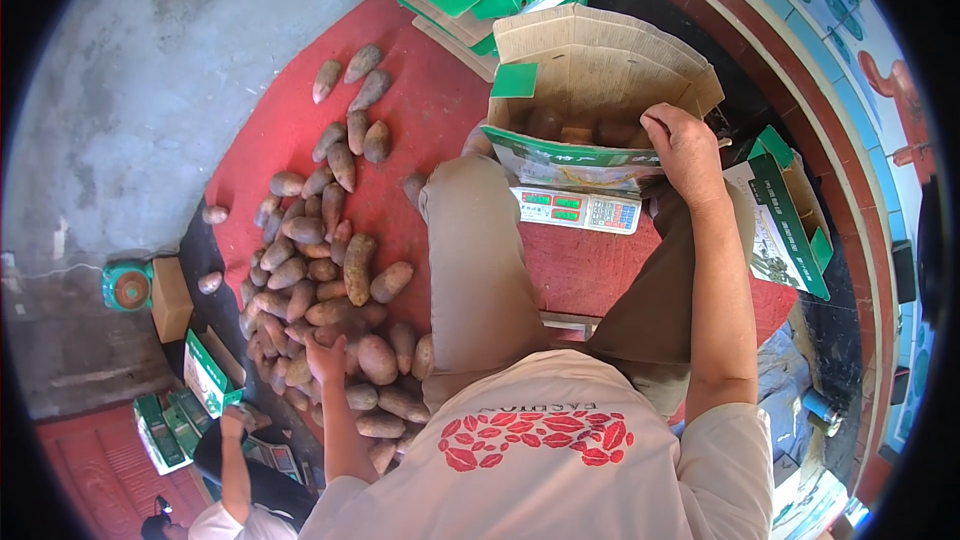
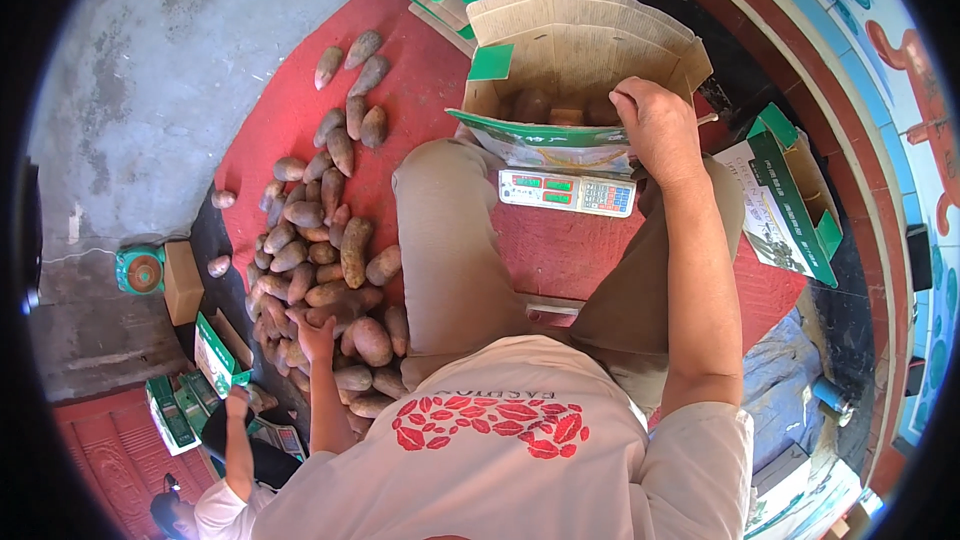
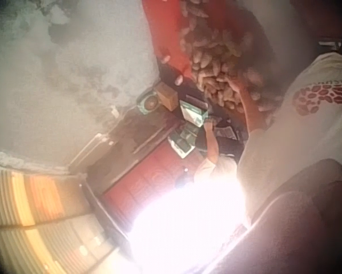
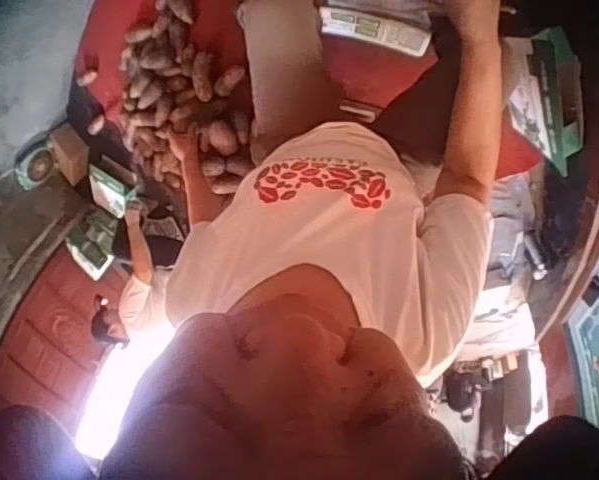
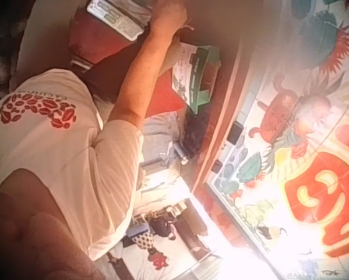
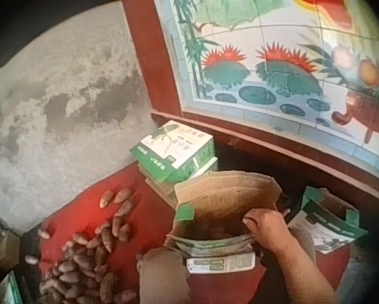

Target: Sorting sweet potatoes and placing them into cardboard boxes.

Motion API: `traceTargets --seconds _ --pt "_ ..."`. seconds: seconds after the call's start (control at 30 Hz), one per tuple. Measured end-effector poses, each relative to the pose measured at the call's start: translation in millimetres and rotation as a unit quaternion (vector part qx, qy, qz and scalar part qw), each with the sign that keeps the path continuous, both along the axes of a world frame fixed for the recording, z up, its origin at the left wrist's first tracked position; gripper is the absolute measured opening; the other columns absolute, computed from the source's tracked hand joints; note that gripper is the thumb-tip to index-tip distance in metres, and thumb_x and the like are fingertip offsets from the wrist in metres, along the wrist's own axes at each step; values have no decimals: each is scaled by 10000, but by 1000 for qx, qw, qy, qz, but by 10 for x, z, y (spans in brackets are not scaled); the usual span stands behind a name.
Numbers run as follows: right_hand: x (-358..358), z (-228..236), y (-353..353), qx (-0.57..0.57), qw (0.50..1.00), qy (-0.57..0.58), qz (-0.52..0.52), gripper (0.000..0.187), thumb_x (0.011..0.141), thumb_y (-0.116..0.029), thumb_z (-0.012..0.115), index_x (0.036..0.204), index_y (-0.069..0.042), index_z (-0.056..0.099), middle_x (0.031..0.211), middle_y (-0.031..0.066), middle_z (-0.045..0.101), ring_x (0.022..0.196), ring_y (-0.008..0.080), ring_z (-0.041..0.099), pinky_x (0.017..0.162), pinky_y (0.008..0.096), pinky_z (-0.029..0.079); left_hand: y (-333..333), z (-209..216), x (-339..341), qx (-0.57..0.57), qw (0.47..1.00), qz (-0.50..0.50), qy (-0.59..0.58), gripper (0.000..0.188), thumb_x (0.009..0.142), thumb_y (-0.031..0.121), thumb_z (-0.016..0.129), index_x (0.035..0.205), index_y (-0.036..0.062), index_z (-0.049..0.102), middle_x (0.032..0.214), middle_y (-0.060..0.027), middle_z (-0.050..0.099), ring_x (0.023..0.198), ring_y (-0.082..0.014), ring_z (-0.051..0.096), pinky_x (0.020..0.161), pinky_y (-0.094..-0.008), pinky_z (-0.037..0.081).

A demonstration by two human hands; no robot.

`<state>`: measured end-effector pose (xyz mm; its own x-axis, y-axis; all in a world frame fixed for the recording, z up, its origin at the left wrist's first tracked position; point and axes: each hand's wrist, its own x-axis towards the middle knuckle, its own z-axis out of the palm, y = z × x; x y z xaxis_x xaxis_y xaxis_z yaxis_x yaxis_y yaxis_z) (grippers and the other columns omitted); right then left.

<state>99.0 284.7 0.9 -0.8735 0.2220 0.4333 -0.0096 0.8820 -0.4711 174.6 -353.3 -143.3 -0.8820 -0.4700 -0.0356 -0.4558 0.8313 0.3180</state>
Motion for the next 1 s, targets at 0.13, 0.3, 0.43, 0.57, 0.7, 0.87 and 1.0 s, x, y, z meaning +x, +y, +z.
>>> traceTargets --seconds 0.13,0.3,0.43,0.57,0.7,0.87,1.0 --pt "12 -17 56 -13 999 7 -28 138 853 -184 630 857 -48 658 819 146 668 782 346 644 708 414 516 670 612 -579 83 982 -59 158 743 664 267 802 1279 1 480 1180 -251 573 1102 -406 537 971 -441 405" --pt "66 17 42 -36 997 -43 -44 135 854 -196 626 836 -66 653 802 142 671 784 355 645 707 436 517 1652 1493 -1214 257 906 -143 305 614 736 179 772 1250 -6 493 1157 -186 581 1085 -284 548 974 -378 404" --pt "118 8 88 -54 996 -41 -51 142 855 -208 623 833 -71 654 807 138 671 785 352 645 705 438 517 2808 2136 -1432 345 860 -259 271 585 733 64 755 1248 2 486 1159 -146 580 1089 -224 548 965 -331 425" --pt "103 -15 91 -52 997 -28 -48 135 850 -205 626 832 -75 654 811 132 673 780 346 645 708 435 517 3578 2211 -1615 242 796 -480 278 616 689 56 776 1242 46 505 1149 -117 610 1072 -232 586 945 -355 448" --pt "136 14 88 -58 996 -52 -47 137 852 -206 623 839 -74 654 814 125 676 798 330 647 724 432 512 4221 2207 -1735 37 764 -593 253 628 662 80 782 1232 81 518 1170 -111 601 1074 -297 591 921 -406 457" --pt "159 33 110 -60 995 -53 -56 142 855 -212 624 850 -73 653 830 126 677 812 321 648 735 428 507 4609 2038 -1779 -12 757 -623 194 580 690 62 746 1233 93 543 1221 -146 573 1110 -332 562 949 -396 459" --pt "199 60 116 -68 995 -56 -54 141 855 -204 622 852 -67 652 824 132 672 809 331 643 723 431 504 4577 2356 -1590 221 741 -598 209 430 783 77 700 1189 22 569 1141 -157 612 1049 -302 607 903 -391 484"
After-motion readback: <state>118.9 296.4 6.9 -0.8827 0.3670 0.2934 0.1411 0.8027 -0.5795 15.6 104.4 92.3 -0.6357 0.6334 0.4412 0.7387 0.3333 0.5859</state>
